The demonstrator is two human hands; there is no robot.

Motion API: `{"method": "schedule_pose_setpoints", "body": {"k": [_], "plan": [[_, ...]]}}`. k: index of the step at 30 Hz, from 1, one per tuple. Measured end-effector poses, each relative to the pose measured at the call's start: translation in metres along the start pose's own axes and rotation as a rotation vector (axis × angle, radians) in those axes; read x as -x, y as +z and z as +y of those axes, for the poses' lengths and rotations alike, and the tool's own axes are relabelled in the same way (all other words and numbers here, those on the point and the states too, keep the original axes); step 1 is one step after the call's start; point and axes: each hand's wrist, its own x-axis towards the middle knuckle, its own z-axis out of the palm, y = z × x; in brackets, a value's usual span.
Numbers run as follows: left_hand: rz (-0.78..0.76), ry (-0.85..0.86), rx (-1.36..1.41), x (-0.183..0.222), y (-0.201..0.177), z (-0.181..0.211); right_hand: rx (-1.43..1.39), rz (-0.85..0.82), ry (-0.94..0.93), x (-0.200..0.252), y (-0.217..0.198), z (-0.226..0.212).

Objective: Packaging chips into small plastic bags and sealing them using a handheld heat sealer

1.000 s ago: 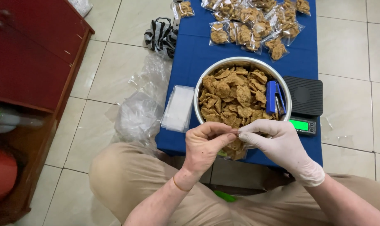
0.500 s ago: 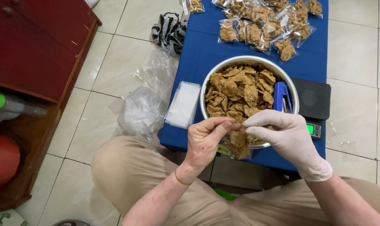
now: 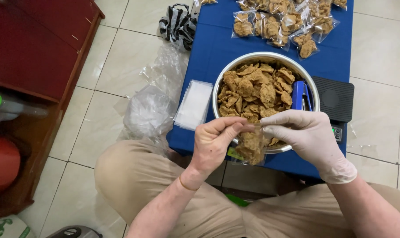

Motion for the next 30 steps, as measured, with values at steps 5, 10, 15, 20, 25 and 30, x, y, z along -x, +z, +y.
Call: {"method": "schedule_pose_setpoints", "body": {"k": [5, 10, 15, 20, 25, 30], "plan": [[0.029, 0.055, -0.181, 0.000, -0.004, 0.002, 0.027, 0.038, 0.006, -0.001, 0.004, -0.005], [0.020, 0.117, -0.165, -0.003, -0.010, 0.005, 0.013, 0.036, -0.026, 0.000, 0.001, -0.005], [-0.007, -0.010, 0.001, 0.000, -0.008, 0.009, -0.023, -0.008, -0.115, 0.003, -0.005, 0.001], [-0.010, -0.013, 0.098, -0.001, -0.009, 0.004, -0.144, -0.093, -0.208, 0.005, -0.006, 0.008], [-0.012, -0.028, 0.158, 0.001, -0.007, 0.005, -0.165, -0.109, -0.197, 0.005, -0.007, 0.007], [-0.038, 0.023, 0.019, 0.005, -0.007, 0.002, -0.249, -0.205, -0.238, 0.004, -0.013, 0.013]]}}
